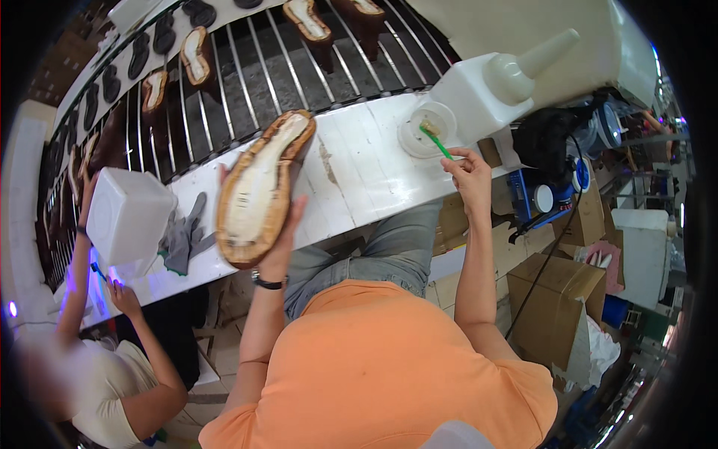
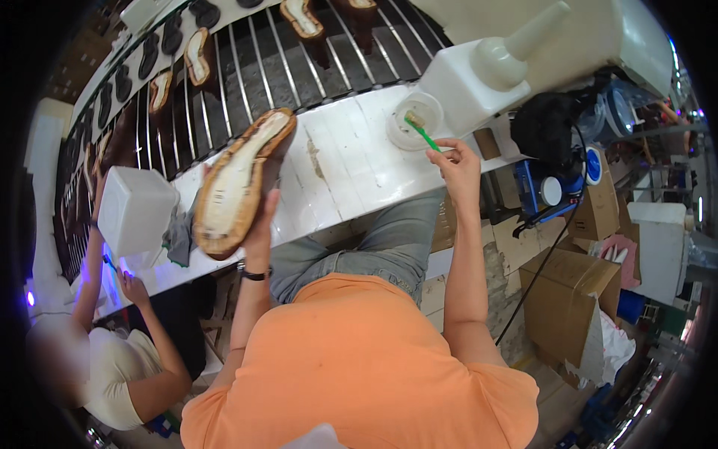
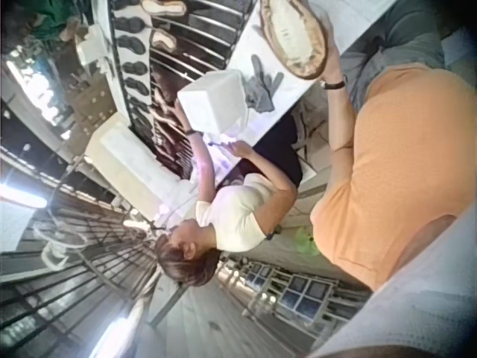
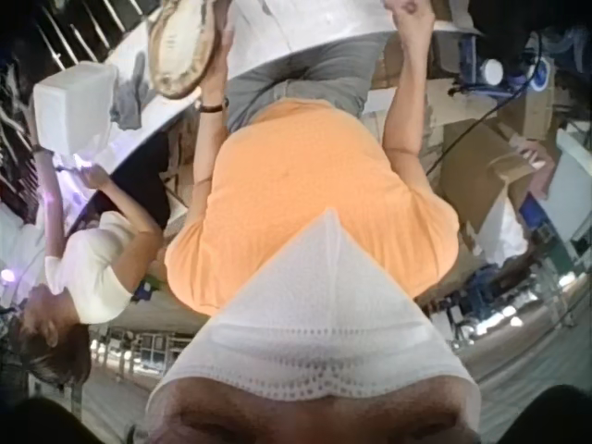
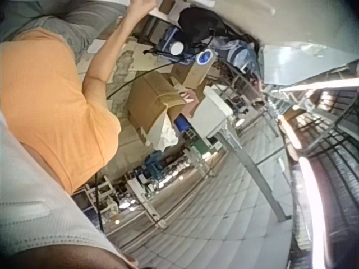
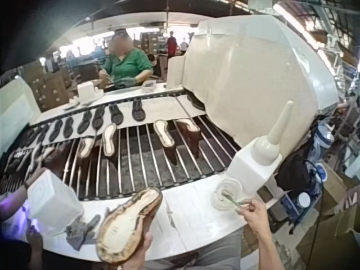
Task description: Applying glue to the bottom edges of shoe uppers and preparing them for sole attachment.
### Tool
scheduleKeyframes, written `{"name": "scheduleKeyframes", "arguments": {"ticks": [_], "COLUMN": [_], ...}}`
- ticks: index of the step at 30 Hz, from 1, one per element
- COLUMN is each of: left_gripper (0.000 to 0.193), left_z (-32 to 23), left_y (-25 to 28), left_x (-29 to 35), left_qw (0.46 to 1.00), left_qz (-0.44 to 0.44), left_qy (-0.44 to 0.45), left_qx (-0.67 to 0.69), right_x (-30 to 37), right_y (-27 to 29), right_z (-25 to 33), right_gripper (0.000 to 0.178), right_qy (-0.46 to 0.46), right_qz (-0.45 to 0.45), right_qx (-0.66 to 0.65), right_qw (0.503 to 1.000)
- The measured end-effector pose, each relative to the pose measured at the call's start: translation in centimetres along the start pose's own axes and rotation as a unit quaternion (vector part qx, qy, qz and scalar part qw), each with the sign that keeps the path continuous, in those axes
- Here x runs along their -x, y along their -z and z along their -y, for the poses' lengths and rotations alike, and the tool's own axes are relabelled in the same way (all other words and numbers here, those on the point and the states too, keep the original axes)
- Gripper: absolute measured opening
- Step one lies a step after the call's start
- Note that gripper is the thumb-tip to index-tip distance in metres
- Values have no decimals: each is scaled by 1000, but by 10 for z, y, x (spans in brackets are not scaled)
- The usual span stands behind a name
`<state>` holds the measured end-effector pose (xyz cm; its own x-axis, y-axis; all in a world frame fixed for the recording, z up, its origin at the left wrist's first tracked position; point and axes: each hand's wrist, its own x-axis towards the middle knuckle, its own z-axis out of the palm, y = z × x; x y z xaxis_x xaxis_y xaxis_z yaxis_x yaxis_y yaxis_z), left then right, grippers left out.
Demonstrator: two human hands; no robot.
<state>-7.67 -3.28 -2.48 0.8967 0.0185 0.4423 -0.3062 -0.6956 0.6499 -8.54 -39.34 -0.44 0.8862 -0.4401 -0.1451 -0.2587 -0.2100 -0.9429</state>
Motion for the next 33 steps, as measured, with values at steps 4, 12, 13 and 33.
{"name": "scheduleKeyframes", "arguments": {"ticks": [4, 12, 13, 33], "left_gripper": [78, 97, 97, 96], "left_z": [-74, -37, -31, -25], "left_y": [13, -53, -56, -64], "left_x": [-2, 39, 40, 43], "left_qw": [973, 974, 975, 975], "left_qz": [127, -59, -61, -100], "left_qy": [-65, -42, -37, -154], "left_qx": [-183, 212, 209, 128], "right_x": [4, 79, 86, 13], "right_y": [-24, -73, -75, -113], "right_z": [31, 87, 87, 45], "right_gripper": [16, 13, 13, 16], "right_qy": [-19, 61, 59, 175], "right_qz": [38, 281, 286, 104], "right_qx": [-164, -68, -67, 67], "right_qw": [985, 955, 954, 977]}}
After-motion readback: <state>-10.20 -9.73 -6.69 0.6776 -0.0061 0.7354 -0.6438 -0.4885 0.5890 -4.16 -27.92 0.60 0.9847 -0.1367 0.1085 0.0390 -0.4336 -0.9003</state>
